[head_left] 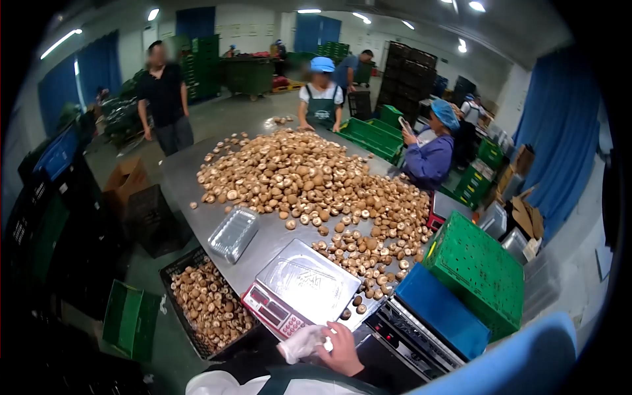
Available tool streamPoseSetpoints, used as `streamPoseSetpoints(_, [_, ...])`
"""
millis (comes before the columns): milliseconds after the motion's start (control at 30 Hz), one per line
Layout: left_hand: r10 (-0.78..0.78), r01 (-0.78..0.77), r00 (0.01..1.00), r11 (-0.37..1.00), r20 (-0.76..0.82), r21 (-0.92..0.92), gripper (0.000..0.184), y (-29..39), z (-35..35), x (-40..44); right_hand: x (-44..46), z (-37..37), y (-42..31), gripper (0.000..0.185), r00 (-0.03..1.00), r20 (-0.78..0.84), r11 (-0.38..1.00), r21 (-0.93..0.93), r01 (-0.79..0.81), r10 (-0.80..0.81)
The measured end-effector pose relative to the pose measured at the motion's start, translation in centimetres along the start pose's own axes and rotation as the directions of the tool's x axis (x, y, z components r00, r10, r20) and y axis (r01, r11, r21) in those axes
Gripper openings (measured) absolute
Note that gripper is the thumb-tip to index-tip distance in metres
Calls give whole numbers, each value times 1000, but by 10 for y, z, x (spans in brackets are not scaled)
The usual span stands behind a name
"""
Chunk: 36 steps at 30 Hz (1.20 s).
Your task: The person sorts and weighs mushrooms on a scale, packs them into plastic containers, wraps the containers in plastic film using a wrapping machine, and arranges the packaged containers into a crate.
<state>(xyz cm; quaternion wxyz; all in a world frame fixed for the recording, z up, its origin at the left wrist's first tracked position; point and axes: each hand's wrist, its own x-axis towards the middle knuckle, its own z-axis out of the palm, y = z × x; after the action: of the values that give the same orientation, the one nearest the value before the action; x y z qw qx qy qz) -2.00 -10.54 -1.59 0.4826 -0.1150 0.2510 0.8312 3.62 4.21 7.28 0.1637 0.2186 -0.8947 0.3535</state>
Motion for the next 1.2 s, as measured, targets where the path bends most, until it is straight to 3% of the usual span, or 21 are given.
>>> streamPoseSetpoints(33, [284, -367, 929, 795, 238, 484, 20, -9, 18, -12, -3, 7, -6, 44, 998, 6, 995, -80, 64, -63])
streamPoseSetpoints(67, [527, -635, 725, 265, 443, 725, 21, -16, 45, -28, -8, 13, -9, 45, 992, 14, 979, -160, 127, -126])
streamPoseSetpoints(133, [417, -474, 880, 758, 226, 447, 22, -44, 17, 9, -23, 16, -2, 45, 994, 19, 986, -122, 110, -108])
streamPoseSetpoints(200, [200, -198, 974, 980, 104, -27, 23, -79, -23, 45, -37, 23, 2, 46, 991, 49, 982, -148, -116, 125])
streamPoseSetpoints(267, [40, -15, 998, 910, 51, -414, 27, -112, -46, 69, -49, 21, 8, 42, 980, 104, 985, -39, -168, 171])
streamPoseSetpoints(400, [-10, -9, 998, 941, -55, -338, 36, -88, 40, -27, -58, -4, -7, 44, 966, 190, 984, -21, -175, 176])
streamPoseSetpoints(467, [18, 151, 922, 903, 386, -403, 51, -87, 33, -40, -54, -26, -33, 47, 947, 291, 991, -16, -136, 134])
streamPoseSetpoints(500, [86, 150, 887, 874, 453, -462, 46, -91, 30, -39, -62, -21, -33, 52, 940, 334, 994, -99, -40, 71])
streamPoseSetpoints(533, [139, -53, 981, 862, 136, -504, 48, -93, 53, -39, -66, -19, -36, 52, 937, 342, 995, -89, -40, 68])
streamPoseSetpoints(567, [176, -246, 964, 869, -197, -429, 49, -94, 75, -40, -71, -16, -41, 54, 930, 367, 999, 54, -8, -12])
streamPoseSetpoints(600, [273, -178, 951, 870, 148, -460, 58, -115, 60, -16, -67, -19, -49, 57, 924, 379, 998, 38, 41, -53])
streamPoseSetpoints(633, [342, -100, 810, 881, 476, -463, 68, -139, 40, 10, -64, -22, -57, 59, 916, 390, 996, 23, 91, -93])
streamPoseSetpoints(700, [366, 41, 217, 923, 905, -383, 87, -159, 23, 52, -57, -26, -59, 63, 918, 390, 998, 6, 68, -65])
streamPoseSetpoints(733, [357, 49, 212, 926, 910, -375, 87, -157, 41, 57, -53, -29, -51, 64, 925, 380, 1000, 3, -4, 2])
streamPoseSetpoints(767, [699, -69, 302, 694, 648, -716, 85, -152, 80, 51, -48, -32, -43, 65, 927, 368, 997, 1, -74, 69])
streamPoseSetpoints(800, [685, -175, 452, 696, 572, -696, 82, -146, 89, 47, -43, -34, -36, 67, 925, 356, 989, 1, -145, 135])
streamPoseSetpoints(833, [536, -195, 672, 794, 511, -576, 78, -136, 86, 40, -38, -34, -32, 68, 917, 345, 977, 3, -214, 200])
streamPoseSetpoints(867, [405, -172, 801, 862, 442, -477, 74, -125, 86, 32, -35, -34, -30, 68, 926, 305, 974, -47, -220, 224])
streamPoseSetpoints(1000, [187, -62, 916, 940, 354, -335, 59, -103, 66, 21, -34, -25, -14, 75, 893, 390, 957, -260, -128, 225])
streamPoseSetpoints(1167, [52, 26, 962, 960, 268, -279, 41, -72, 44, 7, -15, 2, -38, 86, 924, 372, 979, -136, 153, -93])
streamPoseSetpoints(1200, [33, 39, 968, 960, 249, -279, 37, -64, 39, 2, -7, 5, -37, 72, 927, 374, 951, -277, 139, -26])
